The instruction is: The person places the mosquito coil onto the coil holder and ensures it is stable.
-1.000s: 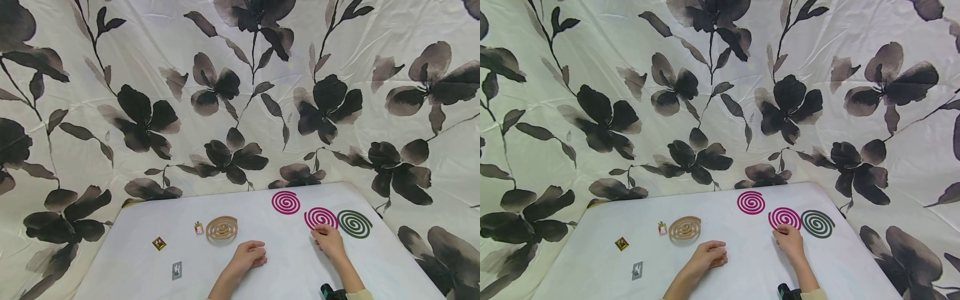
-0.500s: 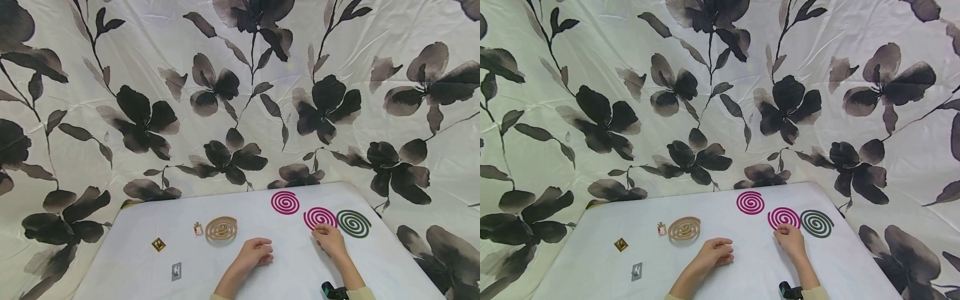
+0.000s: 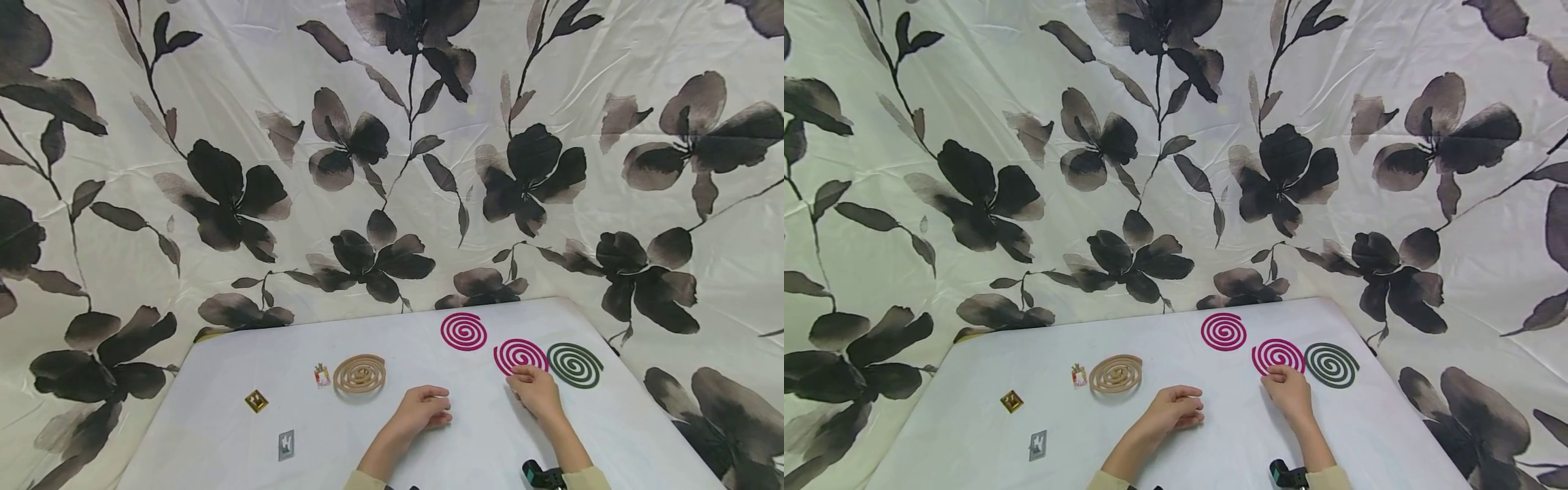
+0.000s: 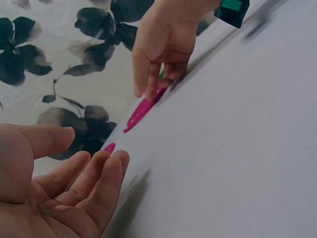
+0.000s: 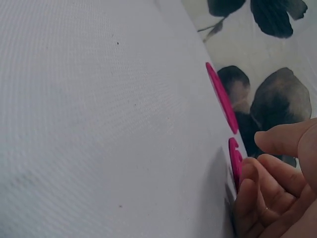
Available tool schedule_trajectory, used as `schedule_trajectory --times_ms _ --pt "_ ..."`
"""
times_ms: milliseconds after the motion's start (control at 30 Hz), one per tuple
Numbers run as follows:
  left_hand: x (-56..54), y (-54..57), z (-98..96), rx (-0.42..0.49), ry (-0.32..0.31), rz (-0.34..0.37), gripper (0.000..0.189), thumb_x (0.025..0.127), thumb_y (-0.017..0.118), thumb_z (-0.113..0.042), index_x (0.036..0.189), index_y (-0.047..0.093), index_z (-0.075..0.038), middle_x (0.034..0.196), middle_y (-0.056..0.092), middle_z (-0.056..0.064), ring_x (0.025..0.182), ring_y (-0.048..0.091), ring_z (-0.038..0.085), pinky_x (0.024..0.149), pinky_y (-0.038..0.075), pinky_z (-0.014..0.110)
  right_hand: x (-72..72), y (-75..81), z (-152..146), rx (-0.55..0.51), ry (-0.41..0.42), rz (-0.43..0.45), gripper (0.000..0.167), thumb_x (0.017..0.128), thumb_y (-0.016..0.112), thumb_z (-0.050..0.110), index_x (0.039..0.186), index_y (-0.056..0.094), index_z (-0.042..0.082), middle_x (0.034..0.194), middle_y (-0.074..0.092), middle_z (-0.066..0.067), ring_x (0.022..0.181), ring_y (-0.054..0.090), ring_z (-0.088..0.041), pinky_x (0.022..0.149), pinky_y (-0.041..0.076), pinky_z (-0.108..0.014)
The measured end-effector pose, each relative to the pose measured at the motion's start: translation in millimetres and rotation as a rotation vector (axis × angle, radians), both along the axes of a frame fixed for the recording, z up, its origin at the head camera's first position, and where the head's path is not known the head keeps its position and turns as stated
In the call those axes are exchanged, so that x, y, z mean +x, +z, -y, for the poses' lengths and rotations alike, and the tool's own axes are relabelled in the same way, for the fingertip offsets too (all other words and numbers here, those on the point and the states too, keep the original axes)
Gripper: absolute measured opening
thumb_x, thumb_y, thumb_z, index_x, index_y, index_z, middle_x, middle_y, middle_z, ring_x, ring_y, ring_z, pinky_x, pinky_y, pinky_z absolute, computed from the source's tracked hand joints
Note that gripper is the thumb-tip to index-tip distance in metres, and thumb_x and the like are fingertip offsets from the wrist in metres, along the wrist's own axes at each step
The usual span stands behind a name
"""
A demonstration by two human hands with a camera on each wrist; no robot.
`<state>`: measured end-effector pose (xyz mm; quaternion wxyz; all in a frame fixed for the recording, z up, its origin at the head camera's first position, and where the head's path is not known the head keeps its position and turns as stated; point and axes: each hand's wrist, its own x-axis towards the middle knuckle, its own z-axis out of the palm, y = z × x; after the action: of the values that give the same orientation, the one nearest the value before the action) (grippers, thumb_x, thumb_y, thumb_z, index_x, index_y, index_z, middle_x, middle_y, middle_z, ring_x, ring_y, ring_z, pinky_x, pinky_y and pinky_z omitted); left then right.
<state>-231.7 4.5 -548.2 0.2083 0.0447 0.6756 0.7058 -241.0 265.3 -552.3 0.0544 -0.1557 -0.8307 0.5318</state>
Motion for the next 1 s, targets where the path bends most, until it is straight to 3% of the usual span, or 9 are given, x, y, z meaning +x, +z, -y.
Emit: schedule_trajectory --times_ms 300,533,667,800,1000 --pt "-2.1 -2.6 -1.1 0.004 -0.023 0.006 0.032 0.092 0.063 -0.009 0.118 0.059 0.007 0.092 0.065 0.01 0.076 0.068 0.016 0.071 0.057 0.028 -3.8 -2.7 -5.8 0.209 0.03 0.024 0.025 0.083 0.072 0.015 0.1 0.07 -0.003 0.088 0.067 -0.01 0.08 0.058 -0.022 0.063 0.048 -0.03" --pt "-5.5 -6.5 -6.8 -0.003 -0.018 0.004 0.029 0.091 0.063 -0.009 0.115 0.061 0.006 0.09 0.064 0.008 0.075 0.067 0.016 0.071 0.058 0.029 -6.9 -3.5 -5.4 0.159 0.018 0.053 0.022 0.084 0.071 0.013 0.099 0.069 -0.003 0.077 0.064 -0.006 0.056 0.052 -0.016 0.045 0.045 -0.028" --pt "-6.7 -9.4 -10.9 0.011 0.006 0.008 0.027 0.09 0.063 -0.007 0.114 0.061 0.007 0.089 0.065 0.009 0.074 0.067 0.017 0.07 0.058 0.03 -7.8 -3.7 -3.9 0.163 0.012 0.058 0.019 0.084 0.071 0.014 0.096 0.071 0.0 0.073 0.063 -0.004 0.05 0.049 -0.013 0.042 0.043 -0.027" --pt "-6.5 -10.2 -15.2 0.032 0.014 0.008 0.029 0.09 0.062 -0.007 0.115 0.06 0.008 0.089 0.065 0.01 0.074 0.068 0.017 0.07 0.058 0.029 -8.3 -3.4 -3.5 0.191 0.015 0.049 0.015 0.083 0.072 0.014 0.091 0.072 0.001 0.075 0.064 -0.004 0.052 0.051 -0.014 0.043 0.043 -0.028" --pt "-7.5 -10.6 -19.6 0.025 0.018 -0.001 0.03 0.091 0.063 -0.01 0.117 0.061 0.006 0.09 0.067 0.009 0.075 0.068 0.016 0.069 0.058 0.027 -8.7 -4.3 -0.5 0.316 0.056 0.009 0.01 0.08 0.075 0.016 0.082 0.074 0.006 0.079 0.069 -0.005 0.068 0.059 -0.019 0.056 0.046 -0.034"
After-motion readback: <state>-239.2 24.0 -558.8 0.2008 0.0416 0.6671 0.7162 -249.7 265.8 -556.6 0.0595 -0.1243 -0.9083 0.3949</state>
